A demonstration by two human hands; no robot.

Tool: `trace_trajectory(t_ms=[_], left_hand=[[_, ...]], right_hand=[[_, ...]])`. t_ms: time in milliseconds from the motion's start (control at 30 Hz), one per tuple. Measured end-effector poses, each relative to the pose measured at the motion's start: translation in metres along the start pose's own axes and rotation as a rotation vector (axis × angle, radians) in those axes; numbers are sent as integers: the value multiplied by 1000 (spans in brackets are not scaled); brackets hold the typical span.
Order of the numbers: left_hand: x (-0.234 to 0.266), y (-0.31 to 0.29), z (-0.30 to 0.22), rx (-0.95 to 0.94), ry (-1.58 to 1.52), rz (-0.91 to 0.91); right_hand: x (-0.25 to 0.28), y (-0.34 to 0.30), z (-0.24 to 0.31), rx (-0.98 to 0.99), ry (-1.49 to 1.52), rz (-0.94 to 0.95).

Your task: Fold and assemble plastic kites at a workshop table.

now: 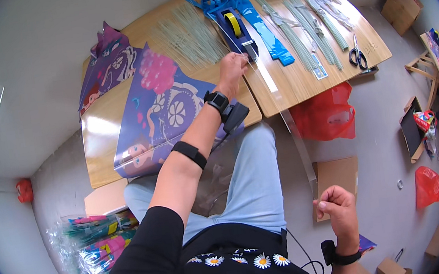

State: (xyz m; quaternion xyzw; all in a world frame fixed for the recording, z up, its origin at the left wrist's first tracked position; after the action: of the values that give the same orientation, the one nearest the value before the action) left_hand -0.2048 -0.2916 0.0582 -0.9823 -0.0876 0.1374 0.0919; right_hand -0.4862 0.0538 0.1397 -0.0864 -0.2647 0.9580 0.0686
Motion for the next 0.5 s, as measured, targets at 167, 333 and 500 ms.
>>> trace_trajectory(t_ms=[167,333,500], left_hand=[[-1,14,5,25,75,18],[4,4,1,111,45,-43],[16,-68,-4,181,132,54]], right_hand=[[4,-14,5,33,-8,-32],[10,-10,2,-26,-81,-82],[12,2,-12,1,-59,-59]])
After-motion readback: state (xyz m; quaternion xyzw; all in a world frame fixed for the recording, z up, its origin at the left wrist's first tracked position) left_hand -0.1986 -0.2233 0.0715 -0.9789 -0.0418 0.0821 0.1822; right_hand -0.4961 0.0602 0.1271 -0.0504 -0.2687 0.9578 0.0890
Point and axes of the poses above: each hand's wrist, its own y-axis towards the middle knuckle, its own x-axis out of the back of the hand, z = x × y, the point moved 3 cm from there along y, towards the middle knuckle, and after that the axes turned 7 degrees about -z, right-handed, at the moved point
